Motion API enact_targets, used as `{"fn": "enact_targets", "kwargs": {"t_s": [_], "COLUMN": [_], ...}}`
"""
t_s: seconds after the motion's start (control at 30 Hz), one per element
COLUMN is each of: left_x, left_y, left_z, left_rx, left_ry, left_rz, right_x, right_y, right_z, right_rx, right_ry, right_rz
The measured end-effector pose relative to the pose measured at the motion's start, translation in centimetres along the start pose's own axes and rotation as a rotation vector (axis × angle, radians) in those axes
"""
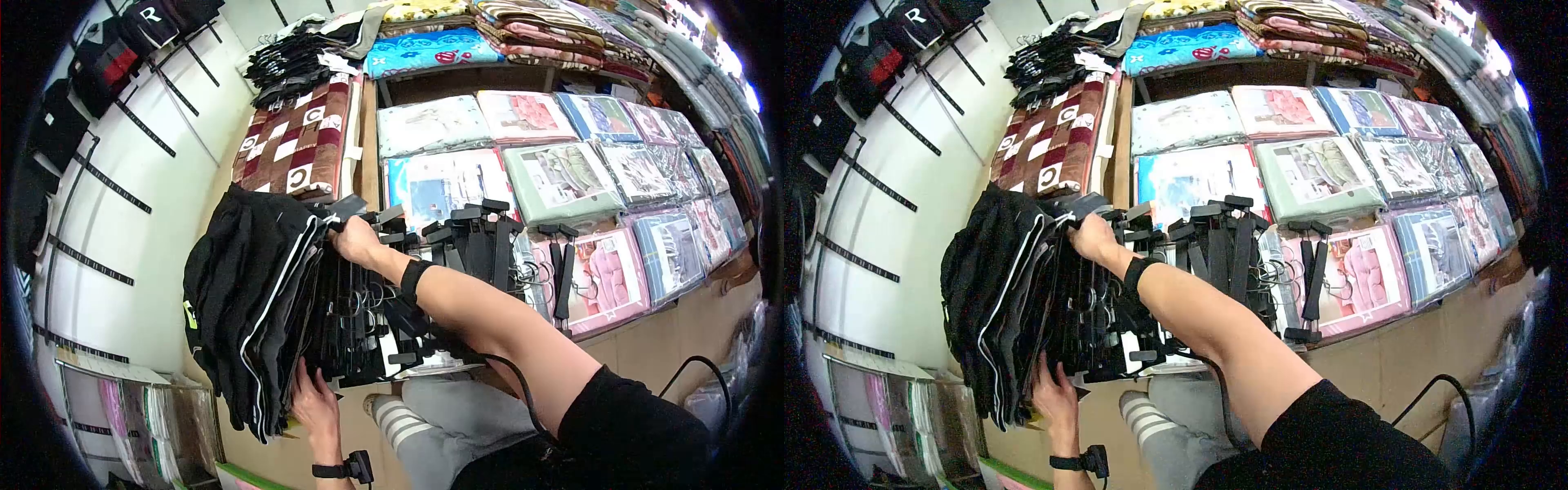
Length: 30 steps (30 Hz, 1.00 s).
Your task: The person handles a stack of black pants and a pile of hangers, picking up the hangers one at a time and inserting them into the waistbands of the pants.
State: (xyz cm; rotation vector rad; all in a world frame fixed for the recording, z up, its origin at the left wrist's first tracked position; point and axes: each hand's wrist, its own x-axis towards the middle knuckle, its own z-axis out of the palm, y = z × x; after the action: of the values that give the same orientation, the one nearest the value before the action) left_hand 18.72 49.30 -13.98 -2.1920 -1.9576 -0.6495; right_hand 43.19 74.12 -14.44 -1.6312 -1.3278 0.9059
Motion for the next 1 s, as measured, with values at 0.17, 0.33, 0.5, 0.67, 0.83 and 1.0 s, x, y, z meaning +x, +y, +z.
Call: {"fn": "enact_targets", "kwargs": {"t_s": [0.17, 0.33, 0.5, 0.67, 0.83, 1.0], "left_x": [0.0, 0.0, -0.2, -0.5, -1.7, -6.3], "left_y": [0.0, 0.3, -0.5, -0.7, 3.0, 7.1], "left_z": [-0.2, -0.4, 0.3, 0.1, -2.5, -5.3], "left_rx": [-0.001, -0.035, -0.039, -0.107, -0.190, -0.261], "left_ry": [-0.048, -0.028, -0.001, 0.005, 0.004, 0.008], "left_rz": [-0.037, 0.001, 0.038, -0.015, 0.066, 0.028], "right_x": [0.9, 1.9, 0.3, -0.3, -3.6, -8.7], "right_y": [-0.4, 0.3, -2.9, -3.0, -2.5, -1.1], "right_z": [-0.1, 0.2, -1.7, -3.3, -8.1, -11.3], "right_rx": [0.042, 0.196, 0.081, 0.022, 0.116, 0.317], "right_ry": [0.037, -0.025, -0.003, 0.007, 0.003, 0.030], "right_rz": [0.035, 0.100, 0.257, 0.246, 0.182, 0.062]}}
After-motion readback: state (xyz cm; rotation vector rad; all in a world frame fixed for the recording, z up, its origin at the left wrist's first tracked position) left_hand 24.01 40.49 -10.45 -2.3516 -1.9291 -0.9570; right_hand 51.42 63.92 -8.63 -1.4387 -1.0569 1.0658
